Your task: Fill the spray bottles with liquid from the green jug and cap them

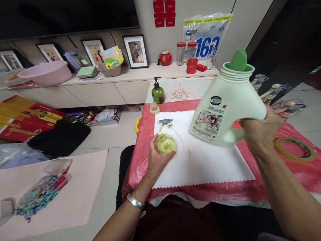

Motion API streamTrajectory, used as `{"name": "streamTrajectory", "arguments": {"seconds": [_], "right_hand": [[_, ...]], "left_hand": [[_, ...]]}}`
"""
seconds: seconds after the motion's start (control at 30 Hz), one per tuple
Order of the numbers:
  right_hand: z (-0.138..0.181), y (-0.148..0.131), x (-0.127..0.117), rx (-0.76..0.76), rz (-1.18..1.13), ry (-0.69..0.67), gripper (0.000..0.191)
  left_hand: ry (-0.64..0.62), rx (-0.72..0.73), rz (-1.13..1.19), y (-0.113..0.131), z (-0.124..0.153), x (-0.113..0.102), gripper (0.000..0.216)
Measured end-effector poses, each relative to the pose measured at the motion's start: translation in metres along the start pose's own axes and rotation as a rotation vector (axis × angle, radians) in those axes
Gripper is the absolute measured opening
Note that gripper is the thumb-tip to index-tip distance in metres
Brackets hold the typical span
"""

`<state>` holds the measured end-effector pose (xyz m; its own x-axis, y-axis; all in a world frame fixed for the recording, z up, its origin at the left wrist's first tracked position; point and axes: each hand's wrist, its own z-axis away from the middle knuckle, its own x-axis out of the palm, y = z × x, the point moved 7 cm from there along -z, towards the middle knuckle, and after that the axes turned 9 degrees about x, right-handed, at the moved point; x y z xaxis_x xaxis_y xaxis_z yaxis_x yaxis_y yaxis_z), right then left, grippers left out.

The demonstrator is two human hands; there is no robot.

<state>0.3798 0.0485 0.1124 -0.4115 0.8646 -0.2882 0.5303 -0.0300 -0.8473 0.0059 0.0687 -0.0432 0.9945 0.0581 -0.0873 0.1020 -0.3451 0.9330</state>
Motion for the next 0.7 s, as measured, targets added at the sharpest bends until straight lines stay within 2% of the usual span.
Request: {"name": "streamTrajectory", "arguments": {"seconds": [0.13, 0.27, 0.4, 0.53, 0.63, 0.7], "right_hand": [[0.001, 0.021, 0.021, 0.048, -0.034, 0.016, 0.033], [0.010, 0.027, 0.035, 0.081, -0.033, 0.001, 0.034], [0.014, 0.025, 0.044, 0.088, -0.006, -0.081, 0.033], [0.012, 0.024, 0.043, 0.094, 0.172, -0.207, 0.045], [0.024, 0.003, 0.029, -0.092, 0.307, -0.239, 0.060], [0.044, -0.025, 0.013, -0.318, 0.343, -0.132, 0.063]], "left_hand": [[-0.003, 0.002, -0.079, 0.004, -0.001, 0.000, 0.095], [-0.012, -0.018, -0.118, 0.002, -0.002, 0.000, 0.092], [-0.023, -0.036, -0.134, -0.001, -0.002, 0.001, 0.093], [-0.035, -0.041, -0.131, 0.002, -0.002, 0.002, 0.089], [-0.029, -0.041, -0.140, 0.007, -0.003, 0.002, 0.089], [-0.031, -0.044, -0.159, 0.010, -0.003, 0.003, 0.088]]}}
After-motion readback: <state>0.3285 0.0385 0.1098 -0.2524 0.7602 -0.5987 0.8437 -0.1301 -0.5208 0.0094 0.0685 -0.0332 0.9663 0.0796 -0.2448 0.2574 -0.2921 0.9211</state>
